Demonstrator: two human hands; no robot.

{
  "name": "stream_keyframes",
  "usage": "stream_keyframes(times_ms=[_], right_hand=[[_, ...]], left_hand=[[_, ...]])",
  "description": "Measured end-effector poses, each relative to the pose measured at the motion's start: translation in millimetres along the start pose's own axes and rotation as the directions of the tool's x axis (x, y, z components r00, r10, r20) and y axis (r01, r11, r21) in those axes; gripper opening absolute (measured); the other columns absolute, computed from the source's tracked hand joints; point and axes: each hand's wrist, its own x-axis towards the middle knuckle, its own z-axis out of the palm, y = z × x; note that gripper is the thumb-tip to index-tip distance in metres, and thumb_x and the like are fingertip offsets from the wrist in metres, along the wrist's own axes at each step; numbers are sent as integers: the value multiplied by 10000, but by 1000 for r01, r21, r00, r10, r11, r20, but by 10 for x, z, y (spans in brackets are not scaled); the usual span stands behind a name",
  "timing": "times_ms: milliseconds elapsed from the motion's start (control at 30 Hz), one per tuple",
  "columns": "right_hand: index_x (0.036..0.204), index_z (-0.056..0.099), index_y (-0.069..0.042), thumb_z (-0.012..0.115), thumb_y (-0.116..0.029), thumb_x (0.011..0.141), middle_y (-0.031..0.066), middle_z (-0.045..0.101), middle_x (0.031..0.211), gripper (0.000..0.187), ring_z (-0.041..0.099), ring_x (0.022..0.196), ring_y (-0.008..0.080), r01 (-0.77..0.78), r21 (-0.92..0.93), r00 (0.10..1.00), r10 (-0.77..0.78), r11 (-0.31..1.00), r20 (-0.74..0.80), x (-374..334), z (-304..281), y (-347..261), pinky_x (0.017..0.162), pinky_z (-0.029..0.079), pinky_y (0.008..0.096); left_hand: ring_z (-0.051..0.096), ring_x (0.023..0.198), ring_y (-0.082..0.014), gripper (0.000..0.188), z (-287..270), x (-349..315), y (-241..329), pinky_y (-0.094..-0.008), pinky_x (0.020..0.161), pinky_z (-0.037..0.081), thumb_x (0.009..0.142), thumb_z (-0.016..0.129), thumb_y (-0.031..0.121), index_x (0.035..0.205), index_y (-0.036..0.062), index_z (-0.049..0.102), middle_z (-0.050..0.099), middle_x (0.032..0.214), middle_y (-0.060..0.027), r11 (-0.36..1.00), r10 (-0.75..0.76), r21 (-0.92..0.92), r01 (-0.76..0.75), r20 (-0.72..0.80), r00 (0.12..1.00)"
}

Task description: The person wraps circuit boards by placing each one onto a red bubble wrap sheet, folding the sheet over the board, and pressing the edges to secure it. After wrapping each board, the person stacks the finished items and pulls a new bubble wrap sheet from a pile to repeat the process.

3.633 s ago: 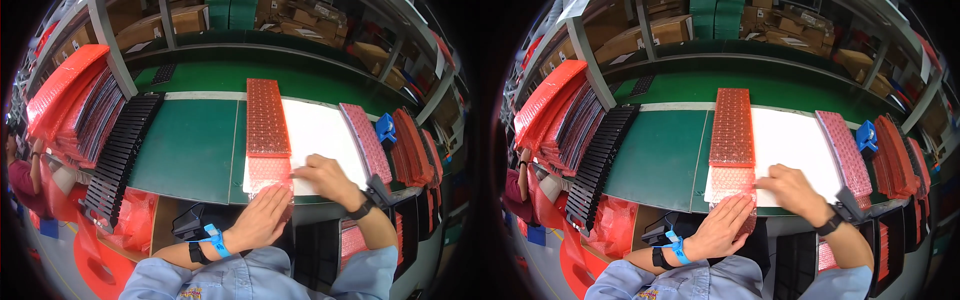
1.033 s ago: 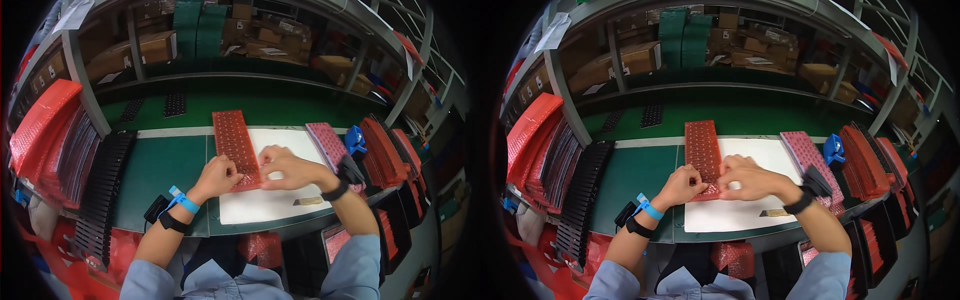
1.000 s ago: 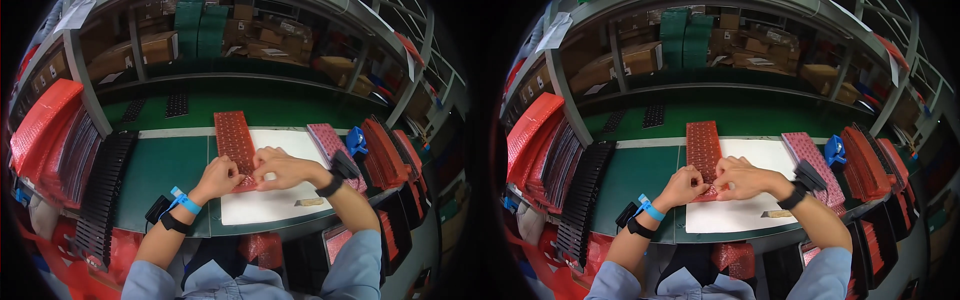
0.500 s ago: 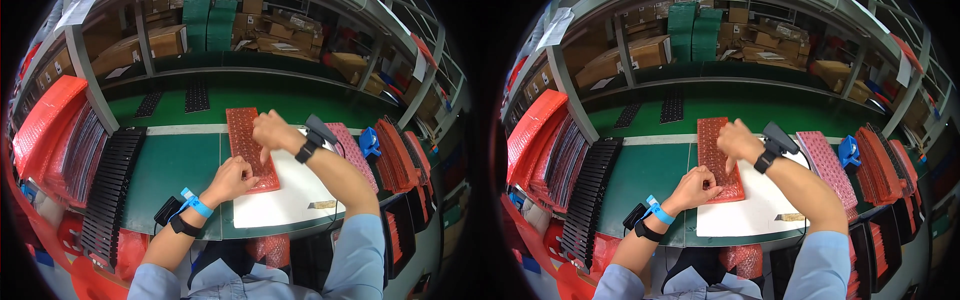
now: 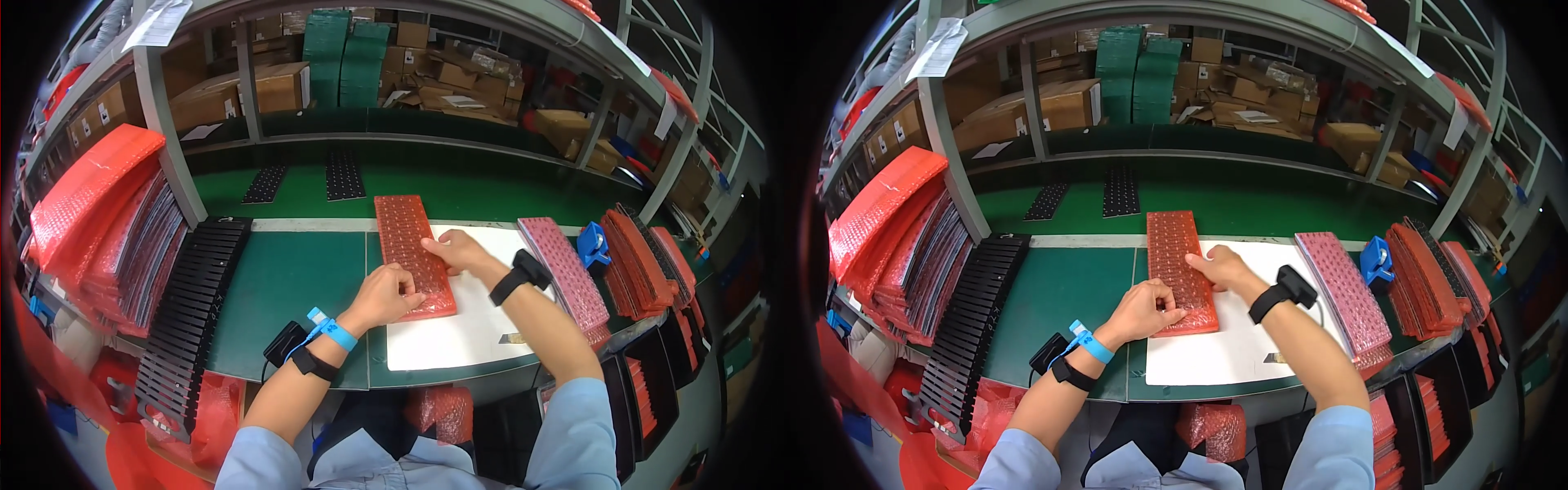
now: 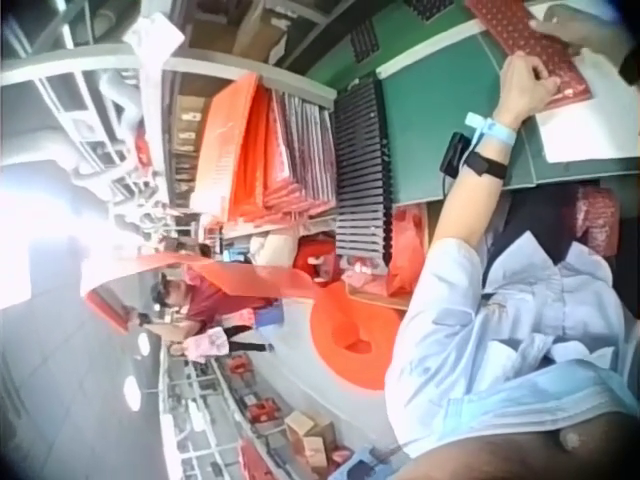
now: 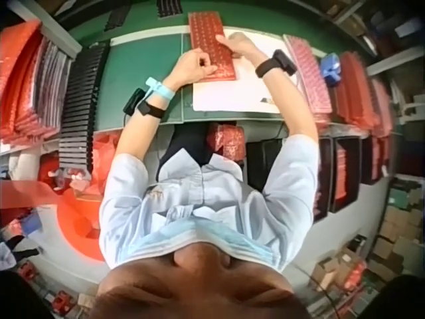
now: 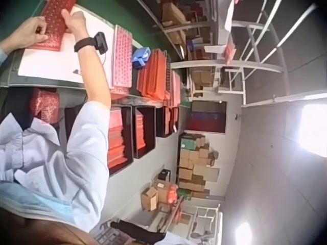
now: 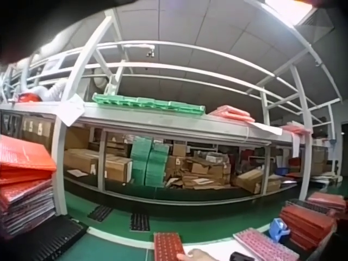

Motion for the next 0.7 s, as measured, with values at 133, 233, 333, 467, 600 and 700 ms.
stream_keyframes(times_ms=[133,233,333,467,600,700], right_hand=[[1133,583,113,627,-461,920,195,683,951,614,680,867,269,-163,173,981,141,971,133,-67,109,-132,731,533,369],[1123,601,110,582,-434,959,183,687,977,569,679,902,250,-162,276,983,130,947,132,95,214,-100,772,529,359],[1123,614,100,559,-390,984,170,690,998,513,678,897,222,-129,350,991,108,928,79,148,289,-14,770,526,343],[1162,589,77,536,-336,1007,150,681,1009,444,666,855,194,-50,790,982,-114,612,150,52,127,140,737,548,342],[1187,595,21,501,-379,1014,100,685,1055,446,670,909,200,-122,955,976,-144,268,165,-194,-182,361,806,543,331],[1201,580,8,491,-416,1008,92,680,1073,474,664,929,187,-146,973,951,-245,181,188,-262,-309,550,821,546,340]], left_hand=[[566,674,-218,287,-22,-11,21,-347,629,467,761,802,202,666,4,617,575,714,-89,1000,-24,-15,25,9,1000],[557,656,-187,269,-52,-21,27,-324,626,467,790,786,215,704,13,631,589,711,-76,990,-68,-126,70,20,998],[549,649,-178,262,-186,26,9,-310,629,468,821,757,230,719,22,633,601,717,-81,936,-109,-331,118,46,993],[589,638,-206,244,-706,282,-216,-322,650,494,849,716,250,780,25,650,643,723,-106,933,-261,-317,172,-265,928],[642,858,-286,340,-945,908,-329,-399,737,507,837,700,300,996,9,628,665,877,-125,954,-268,-26,299,-523,809],[583,1068,-372,587,-746,1589,-566,-492,862,464,800,722,392,1222,38,518,625,1080,-208,816,-166,304,492,-692,702]])
